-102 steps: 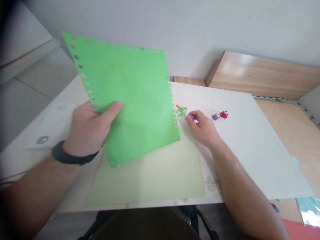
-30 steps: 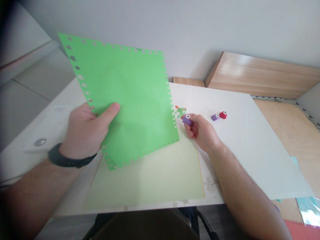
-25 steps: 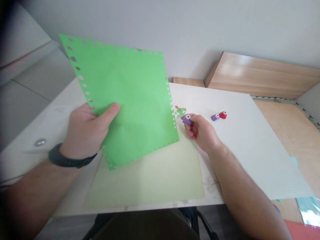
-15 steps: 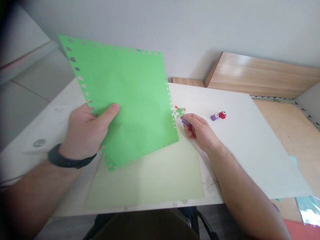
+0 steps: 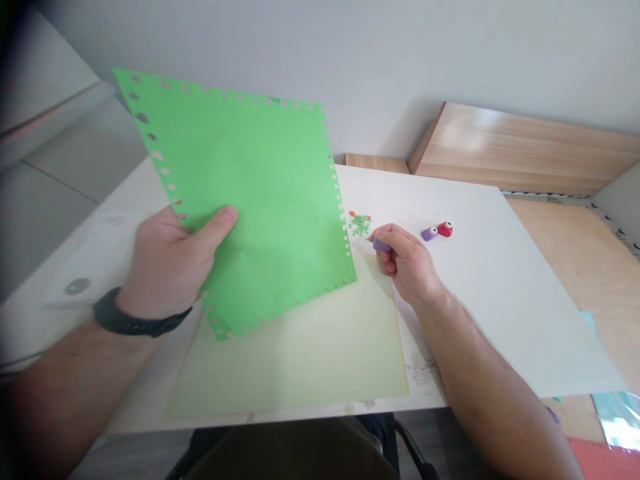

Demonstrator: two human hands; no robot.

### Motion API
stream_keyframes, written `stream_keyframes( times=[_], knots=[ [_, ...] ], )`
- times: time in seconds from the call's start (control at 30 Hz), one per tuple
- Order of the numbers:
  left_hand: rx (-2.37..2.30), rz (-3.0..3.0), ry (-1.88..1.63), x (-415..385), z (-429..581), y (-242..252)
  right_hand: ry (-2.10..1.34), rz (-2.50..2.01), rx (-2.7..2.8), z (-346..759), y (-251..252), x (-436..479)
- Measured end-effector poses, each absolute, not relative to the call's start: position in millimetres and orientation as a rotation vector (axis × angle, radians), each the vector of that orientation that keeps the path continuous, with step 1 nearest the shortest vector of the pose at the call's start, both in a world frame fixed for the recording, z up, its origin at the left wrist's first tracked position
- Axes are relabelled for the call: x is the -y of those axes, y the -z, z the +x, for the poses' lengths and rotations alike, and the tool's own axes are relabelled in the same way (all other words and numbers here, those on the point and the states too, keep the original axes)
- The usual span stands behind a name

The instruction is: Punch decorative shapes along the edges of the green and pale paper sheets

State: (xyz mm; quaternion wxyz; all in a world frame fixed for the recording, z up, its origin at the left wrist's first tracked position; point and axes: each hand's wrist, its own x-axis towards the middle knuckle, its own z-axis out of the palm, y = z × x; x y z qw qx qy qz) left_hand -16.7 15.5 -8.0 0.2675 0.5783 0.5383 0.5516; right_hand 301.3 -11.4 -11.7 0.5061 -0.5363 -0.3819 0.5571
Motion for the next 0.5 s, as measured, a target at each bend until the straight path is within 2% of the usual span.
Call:
stream_keyframes(
  times=[0.5],
  knots=[
    [-1.425,1.555,-1.485,-15.5,-16.4,7.6,-1.539,-1.261,0.866,299.2,4.7,8.9]
  ],
)
